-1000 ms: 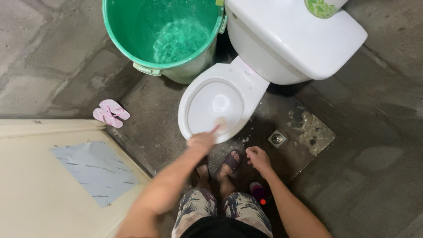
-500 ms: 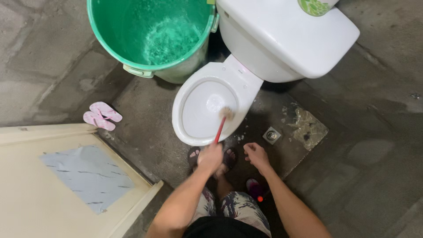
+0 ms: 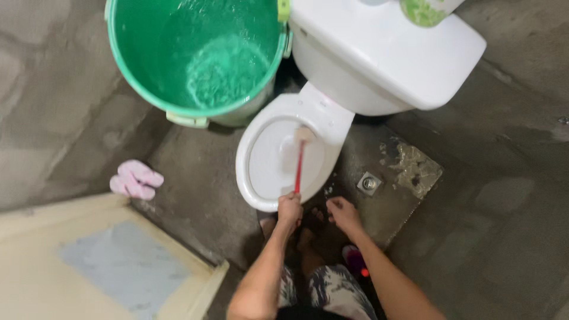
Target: The person cleans the inside and rim of a toilet bowl using a long-handled brush and a blue scrubbing tool.
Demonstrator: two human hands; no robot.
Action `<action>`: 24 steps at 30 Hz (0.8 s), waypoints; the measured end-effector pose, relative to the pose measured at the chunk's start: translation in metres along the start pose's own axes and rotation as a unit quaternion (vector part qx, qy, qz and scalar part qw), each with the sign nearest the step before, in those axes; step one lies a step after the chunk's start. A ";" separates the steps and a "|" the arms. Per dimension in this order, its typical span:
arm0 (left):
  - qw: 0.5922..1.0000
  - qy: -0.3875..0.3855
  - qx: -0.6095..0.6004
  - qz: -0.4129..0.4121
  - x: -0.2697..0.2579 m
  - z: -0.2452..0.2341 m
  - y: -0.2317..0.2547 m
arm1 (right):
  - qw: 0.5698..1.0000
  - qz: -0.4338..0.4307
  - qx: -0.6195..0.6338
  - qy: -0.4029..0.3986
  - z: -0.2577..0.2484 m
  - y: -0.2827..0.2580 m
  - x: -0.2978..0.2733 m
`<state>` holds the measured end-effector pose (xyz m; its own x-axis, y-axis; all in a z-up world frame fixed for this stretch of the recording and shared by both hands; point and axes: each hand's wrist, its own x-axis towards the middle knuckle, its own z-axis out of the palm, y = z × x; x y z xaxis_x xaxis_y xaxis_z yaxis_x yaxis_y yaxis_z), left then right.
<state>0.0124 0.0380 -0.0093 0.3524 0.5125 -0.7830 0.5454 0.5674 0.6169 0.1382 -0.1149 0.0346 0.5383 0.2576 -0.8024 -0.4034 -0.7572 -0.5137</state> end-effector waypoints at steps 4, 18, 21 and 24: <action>0.908 0.001 -0.372 -0.192 -0.008 -0.022 0.048 | 0.999 0.037 0.013 0.004 0.017 0.009 -0.005; 0.908 -0.113 0.349 0.205 0.026 -0.111 -0.035 | 0.998 0.038 0.023 0.048 0.072 -0.014 -0.009; 0.981 -0.097 0.152 0.075 0.056 -0.110 0.012 | 0.997 0.032 0.012 0.067 0.090 -0.033 -0.013; 0.989 -0.061 -0.099 -0.095 0.022 -0.122 0.033 | 0.998 0.025 -0.001 0.066 0.100 -0.039 -0.018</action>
<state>-0.0544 0.1468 0.0037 0.3532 0.3096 -0.8828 0.4558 0.7672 0.4514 0.0701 -0.0296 0.0385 0.6110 0.1386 -0.7794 -0.4303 -0.7682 -0.4740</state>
